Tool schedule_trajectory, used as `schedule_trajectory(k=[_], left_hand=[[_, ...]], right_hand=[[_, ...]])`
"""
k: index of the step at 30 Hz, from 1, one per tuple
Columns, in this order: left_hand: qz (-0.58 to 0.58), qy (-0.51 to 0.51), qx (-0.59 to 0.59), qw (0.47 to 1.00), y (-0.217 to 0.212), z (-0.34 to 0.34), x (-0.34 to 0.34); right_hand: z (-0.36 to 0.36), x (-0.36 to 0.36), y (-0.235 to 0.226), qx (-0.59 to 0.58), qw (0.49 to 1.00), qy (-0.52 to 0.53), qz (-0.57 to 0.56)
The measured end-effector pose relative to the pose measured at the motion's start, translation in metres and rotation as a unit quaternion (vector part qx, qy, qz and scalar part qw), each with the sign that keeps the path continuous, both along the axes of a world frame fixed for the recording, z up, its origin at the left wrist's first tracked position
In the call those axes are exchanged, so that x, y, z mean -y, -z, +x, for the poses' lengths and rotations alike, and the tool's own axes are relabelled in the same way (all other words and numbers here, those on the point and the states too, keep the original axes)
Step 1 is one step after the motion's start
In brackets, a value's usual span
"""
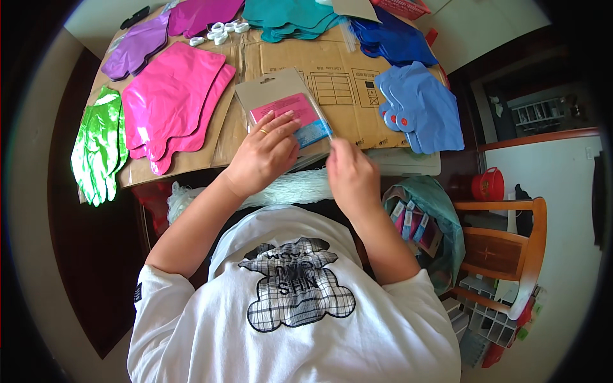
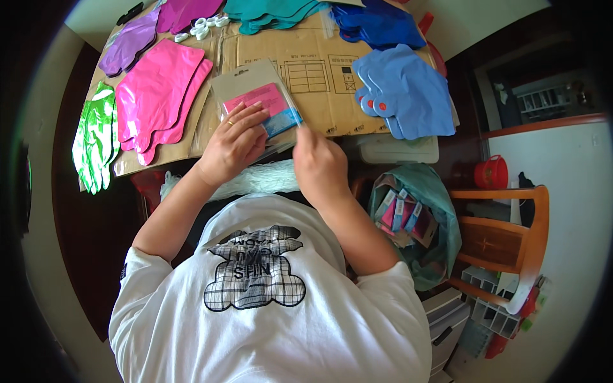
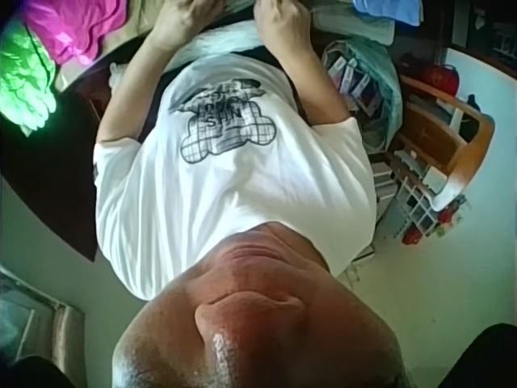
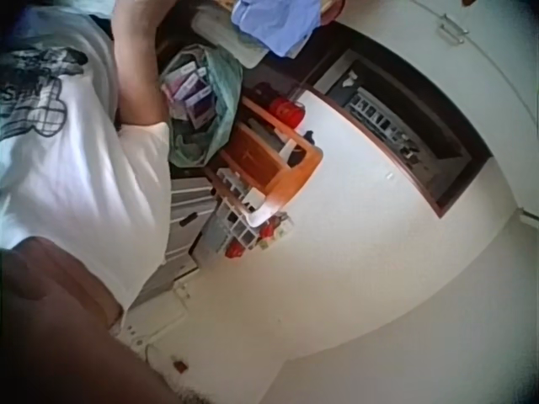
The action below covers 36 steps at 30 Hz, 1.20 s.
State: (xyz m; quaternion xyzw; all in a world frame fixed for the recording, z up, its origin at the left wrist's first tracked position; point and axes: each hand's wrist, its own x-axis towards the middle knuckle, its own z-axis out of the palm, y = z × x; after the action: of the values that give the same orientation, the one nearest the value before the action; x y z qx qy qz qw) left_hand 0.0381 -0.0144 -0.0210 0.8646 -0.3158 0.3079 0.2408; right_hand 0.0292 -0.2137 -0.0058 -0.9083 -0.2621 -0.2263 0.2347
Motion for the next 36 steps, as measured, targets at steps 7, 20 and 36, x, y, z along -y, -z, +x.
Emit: schedule_trajectory(k=[7, 20, 36], left_hand=[[-0.039, 0.023, -0.094, 0.995, 0.006, 0.004, -0.005], [-0.05, 0.03, -0.098, 0.993, 0.006, 0.006, -0.005], [-0.025, 0.081, -0.174, 0.981, -0.006, 0.006, -0.009]], right_hand=[[0.043, -0.001, -0.015, -0.005, 0.989, -0.095, -0.116], [0.051, -0.012, 0.003, 0.09, 0.98, -0.07, -0.165], [0.026, 0.048, 0.014, -0.016, 0.982, -0.177, 0.063]])
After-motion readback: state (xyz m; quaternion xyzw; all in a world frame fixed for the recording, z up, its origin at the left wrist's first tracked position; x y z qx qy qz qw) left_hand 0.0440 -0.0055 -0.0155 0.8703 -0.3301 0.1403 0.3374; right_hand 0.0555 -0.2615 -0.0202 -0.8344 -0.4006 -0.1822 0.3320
